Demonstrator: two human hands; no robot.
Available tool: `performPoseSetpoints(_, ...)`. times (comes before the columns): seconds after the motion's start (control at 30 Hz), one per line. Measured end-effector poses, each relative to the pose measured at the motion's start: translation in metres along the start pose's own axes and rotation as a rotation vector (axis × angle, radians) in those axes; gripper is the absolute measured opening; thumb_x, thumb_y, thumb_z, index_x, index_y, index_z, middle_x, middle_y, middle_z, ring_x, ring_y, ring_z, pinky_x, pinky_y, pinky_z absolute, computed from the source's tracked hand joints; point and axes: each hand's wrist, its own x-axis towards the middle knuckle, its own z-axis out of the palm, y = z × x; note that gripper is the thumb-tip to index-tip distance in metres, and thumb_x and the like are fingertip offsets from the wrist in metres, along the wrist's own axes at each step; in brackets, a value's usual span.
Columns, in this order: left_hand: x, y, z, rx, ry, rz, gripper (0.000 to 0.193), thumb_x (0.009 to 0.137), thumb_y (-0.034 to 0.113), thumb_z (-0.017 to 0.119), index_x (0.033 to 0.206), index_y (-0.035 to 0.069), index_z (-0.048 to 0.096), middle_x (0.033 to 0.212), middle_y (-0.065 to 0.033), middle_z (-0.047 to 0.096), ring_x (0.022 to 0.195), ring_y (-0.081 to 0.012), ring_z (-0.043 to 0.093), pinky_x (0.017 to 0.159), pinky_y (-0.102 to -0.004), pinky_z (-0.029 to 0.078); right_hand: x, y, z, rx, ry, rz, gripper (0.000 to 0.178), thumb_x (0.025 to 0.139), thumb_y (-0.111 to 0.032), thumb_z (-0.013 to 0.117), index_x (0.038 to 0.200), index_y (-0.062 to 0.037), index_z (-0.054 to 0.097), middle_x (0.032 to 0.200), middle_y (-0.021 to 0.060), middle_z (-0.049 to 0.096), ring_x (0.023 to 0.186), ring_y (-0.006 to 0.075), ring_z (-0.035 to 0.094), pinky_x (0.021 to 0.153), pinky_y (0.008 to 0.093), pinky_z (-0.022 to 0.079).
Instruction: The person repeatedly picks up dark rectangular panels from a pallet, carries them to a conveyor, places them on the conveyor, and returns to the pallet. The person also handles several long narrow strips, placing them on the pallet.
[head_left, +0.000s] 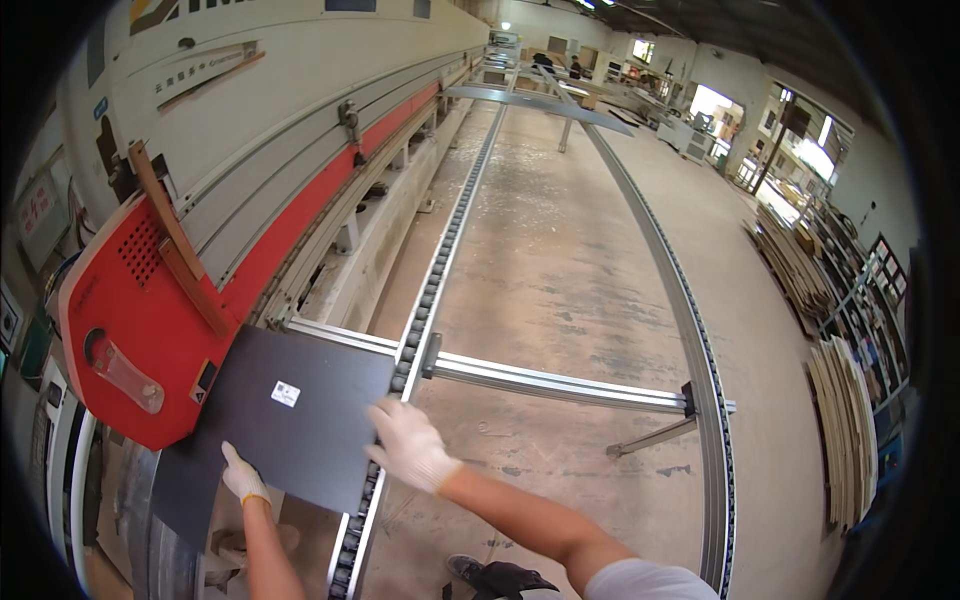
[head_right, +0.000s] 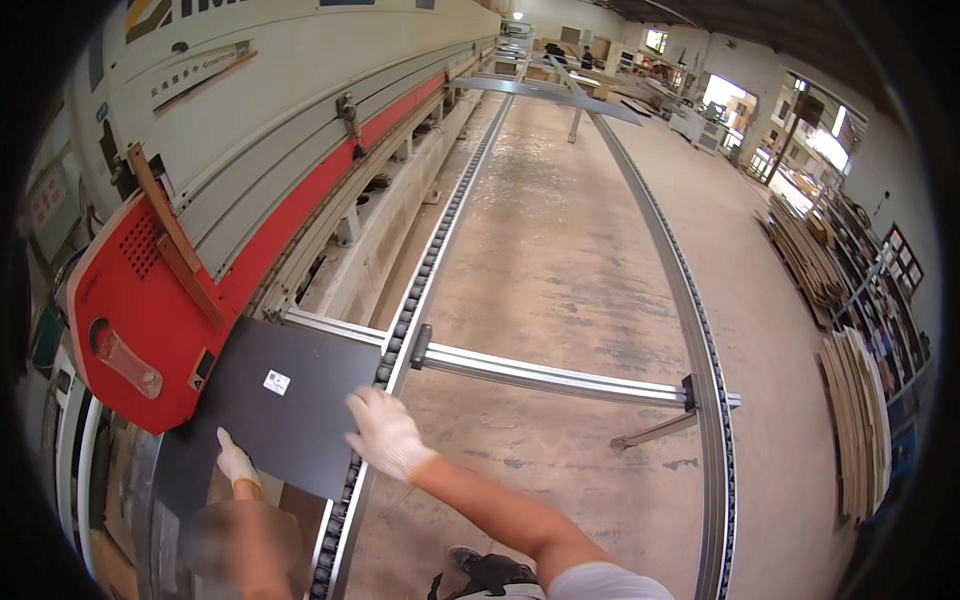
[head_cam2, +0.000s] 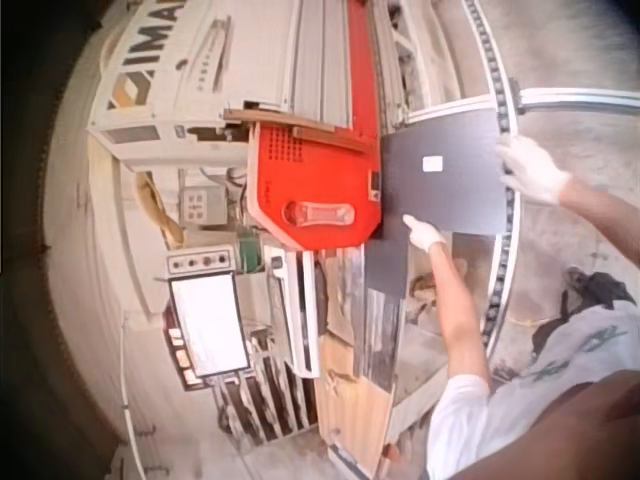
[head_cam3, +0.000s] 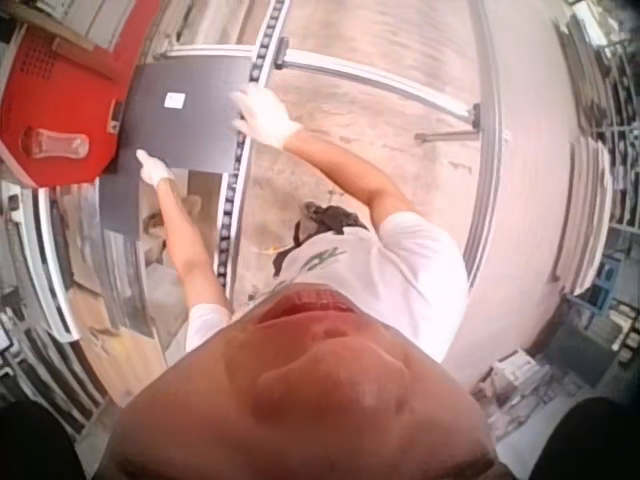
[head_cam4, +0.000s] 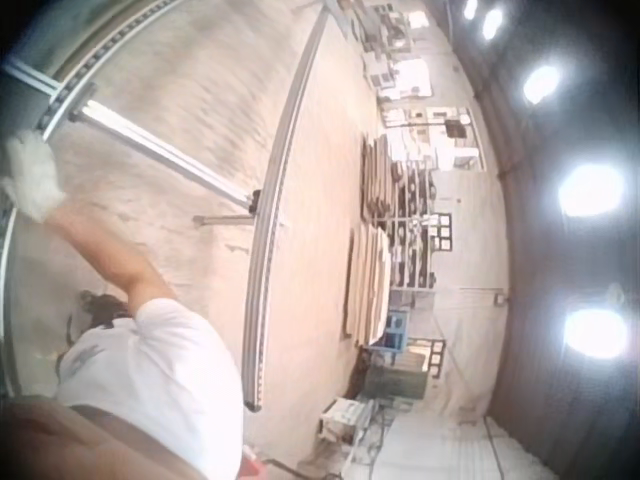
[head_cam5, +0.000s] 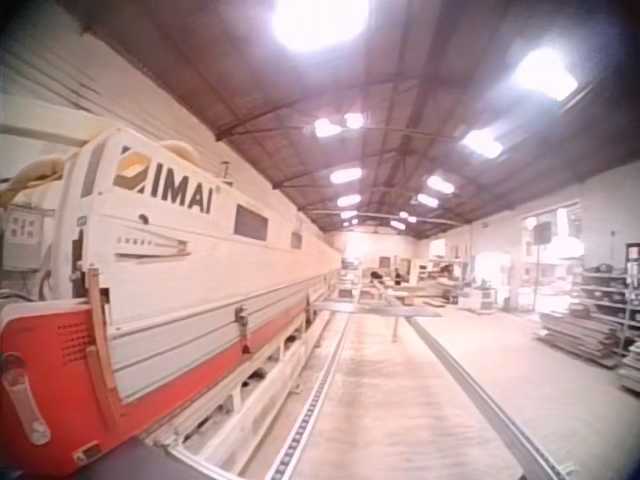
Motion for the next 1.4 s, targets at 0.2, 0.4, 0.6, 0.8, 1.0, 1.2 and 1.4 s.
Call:
performPoseSetpoints(0.2,0.05,-0.002,0.068,0.114,-0.116,-0.005,0.093,0.104,0.071,0.058,0.12,-0.019,0.072,0.116,-0.0286,0.079,0.106,-0.0385,0.077,0.094,-0.0451,0.059,-0.184,0.01,-0.088,-0.102,-0.271,0.618,0.046,0.094,-0.037,0.077,0.133,-0.0151,0.07,0.132,0.0198,0.064,0.128,0.0415,0.062,0.109,0.0528,0.053)
performPoseSetpoints(0.4,-0.062,0.042,0.062,0.807,-0.268,0.557,0.083,0.107,0.066,0.053,0.089,-0.011,0.074,0.089,-0.0297,0.075,0.082,-0.0429,0.075,0.08,-0.0519,0.057,-0.27,0.028,-0.07,0.112,-0.387,0.849,0.057,0.097,-0.048,0.07,0.142,-0.0135,0.069,0.142,0.0207,0.066,0.132,0.0399,0.063,0.109,0.0492,0.054)
performPoseSetpoints(0.6,-0.349,-0.012,-0.072,0.575,-0.609,0.736,0.041,0.102,0.026,0.069,0.071,0.002,0.055,0.072,-0.021,0.057,0.073,-0.0424,0.06,0.067,-0.0543,0.045,-0.309,0.041,0.047,0.47,-0.511,0.531,0.053,0.099,-0.05,0.071,0.127,-0.0048,0.076,0.121,0.0234,0.077,0.107,0.039,0.076,0.097,0.0469,0.058)
performPoseSetpoints(0.8,-0.53,-0.07,-0.195,0.368,-0.491,1.083,0.036,0.088,0.016,0.083,0.068,0.007,0.054,0.075,-0.0173,0.057,0.081,-0.0448,0.059,0.076,-0.0577,0.048,-0.286,-0.03,0.179,1.221,-0.623,1.075,0.043,0.105,-0.042,0.072,0.123,-0.0021,0.073,0.126,0.0133,0.074,0.112,0.0276,0.068,0.093,0.0443,0.058)
performPoseSetpoints(1.0,-0.582,-0.113,-0.321,0.322,-0.382,1.079,0.025,0.091,0.008,0.077,0.081,0.001,0.055,0.088,-0.0235,0.059,0.096,-0.0531,0.061,0.085,-0.063,0.048,-0.318,-0.138,0.22,1.602,-0.388,1.084,0.046,0.105,-0.047,0.07,0.12,-0.003,0.069,0.115,0.0117,0.069,0.106,0.028,0.067,0.091,0.0471,0.06)
performPoseSetpoints(1.2,-0.644,-0.145,-0.425,0.325,-0.26,0.87,0.019,0.099,0.006,0.062,0.083,-0.001,0.055,0.087,-0.0238,0.057,0.088,-0.0483,0.058,0.078,-0.0606,0.045,-0.397,-0.188,0.243,1.642,-0.183,1.326,0.055,0.11,-0.044,0.063,0.139,0.0032,0.063,0.138,0.0177,0.065,0.117,0.0316,0.066,0.104,0.0487,0.058)
performPoseSetpoints(1.4,-0.606,-0.171,-0.483,0.546,0.042,0.775,0.022,0.106,0.017,0.059,0.097,-0.001,0.068,0.095,-0.0261,0.065,0.089,-0.0465,0.061,0.078,-0.0572,0.047,-0.49,-0.304,0.255,1.62,-0.359,1.207,0.043,0.11,-0.048,0.063,0.118,-0.0062,0.068,0.106,0.009,0.068,0.092,0.0256,0.067,0.079,0.0446,0.06)
